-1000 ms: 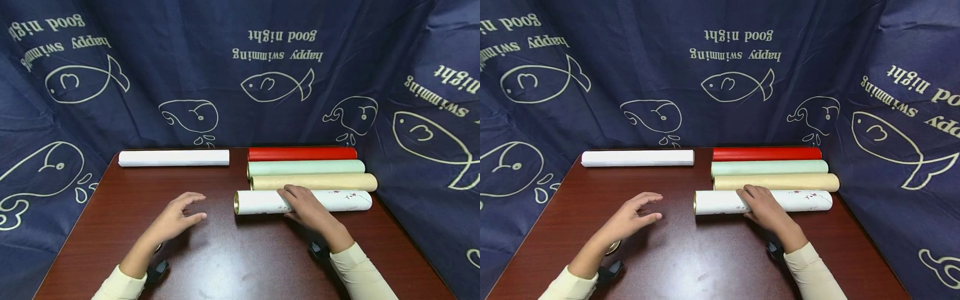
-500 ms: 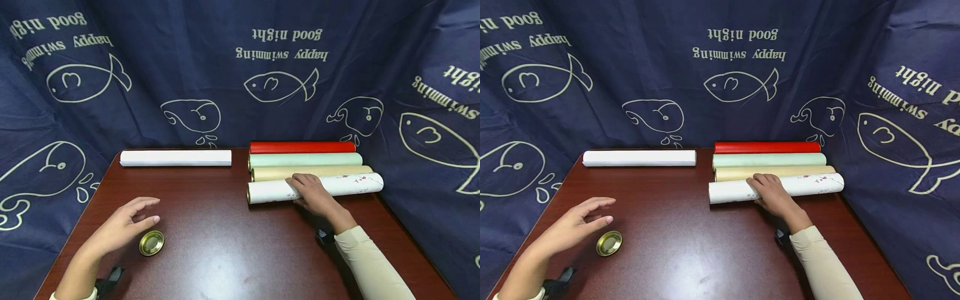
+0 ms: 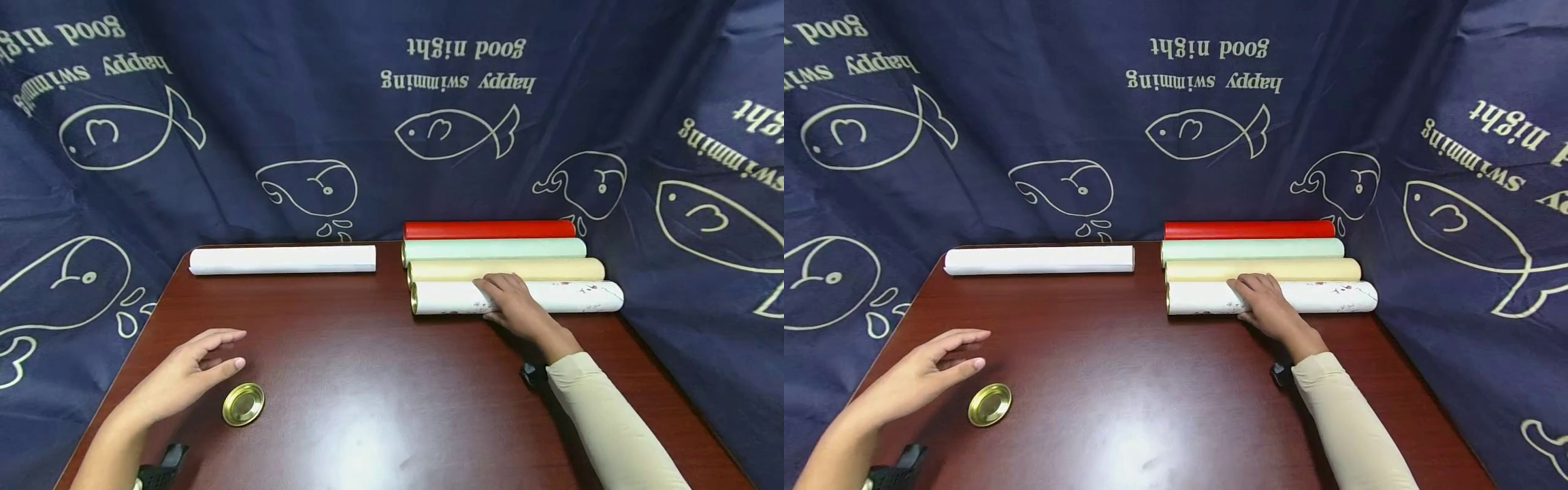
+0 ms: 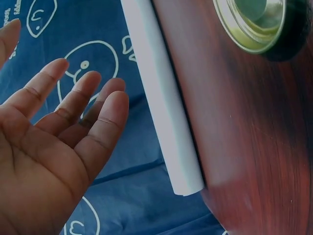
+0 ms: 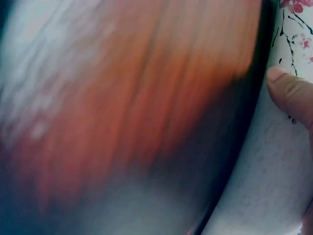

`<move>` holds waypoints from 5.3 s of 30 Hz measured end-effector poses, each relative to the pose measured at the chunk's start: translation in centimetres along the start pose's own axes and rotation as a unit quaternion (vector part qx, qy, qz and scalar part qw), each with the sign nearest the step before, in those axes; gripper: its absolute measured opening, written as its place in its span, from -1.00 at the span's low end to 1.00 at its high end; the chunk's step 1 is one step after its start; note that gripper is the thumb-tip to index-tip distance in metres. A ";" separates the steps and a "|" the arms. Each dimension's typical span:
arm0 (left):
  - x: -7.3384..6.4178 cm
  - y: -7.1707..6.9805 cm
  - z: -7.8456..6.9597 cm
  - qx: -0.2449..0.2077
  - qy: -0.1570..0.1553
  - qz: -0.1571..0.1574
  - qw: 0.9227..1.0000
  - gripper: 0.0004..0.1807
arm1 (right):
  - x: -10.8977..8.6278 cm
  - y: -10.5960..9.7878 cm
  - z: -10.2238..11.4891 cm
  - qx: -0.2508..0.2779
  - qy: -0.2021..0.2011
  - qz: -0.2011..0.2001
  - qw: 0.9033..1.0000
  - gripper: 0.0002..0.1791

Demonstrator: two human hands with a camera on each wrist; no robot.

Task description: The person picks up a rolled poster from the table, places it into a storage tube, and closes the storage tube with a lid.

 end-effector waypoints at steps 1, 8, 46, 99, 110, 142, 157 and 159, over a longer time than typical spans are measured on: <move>0.0 -0.1 0.2 0.001 0.000 0.000 1.000 -0.58 | 0.1 0.2 -0.1 -0.003 0.004 0.007 1.000 -0.15; 0.3 -0.4 0.9 0.000 0.006 0.002 1.000 -0.57 | 0.1 -0.5 -0.1 0.016 0.024 0.012 1.000 -0.19; 20.6 4.1 6.4 0.285 0.009 0.031 0.958 -0.31 | 15.3 2.6 -8.6 0.156 0.313 0.109 0.930 -0.30; 3.7 -1.2 1.3 0.167 0.149 -0.190 0.956 -0.67 | 23.7 1.1 6.1 -0.069 -0.008 0.052 0.996 -0.16; 3.2 -2.2 -1.5 0.165 0.177 -0.216 0.946 -0.67 | 12.7 -7.8 8.6 -0.062 -0.087 -0.104 0.989 -0.21; 0.9 0.5 -7.8 0.141 0.248 -0.209 0.935 -0.61 | -2.5 -6.4 11.8 -0.063 -0.059 -0.112 0.990 -0.11; 1.1 2.1 -11.1 0.211 0.294 -0.218 0.906 -0.49 | -1.7 -4.9 13.6 -0.076 -0.060 -0.097 0.991 -0.12; 1.3 2.7 -11.5 0.210 0.300 -0.213 0.906 -0.51 | -1.6 -4.5 13.9 -0.077 -0.062 -0.097 0.990 -0.12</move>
Point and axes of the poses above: each hand's wrist, its own x-axis towards the middle knuckle, its own y-axis out of the palm, z = x × y, the point moved 9 cm from there along x, towards the middle knuckle, and after that the axes turned 8 degrees about x, right-handed, at the moved point
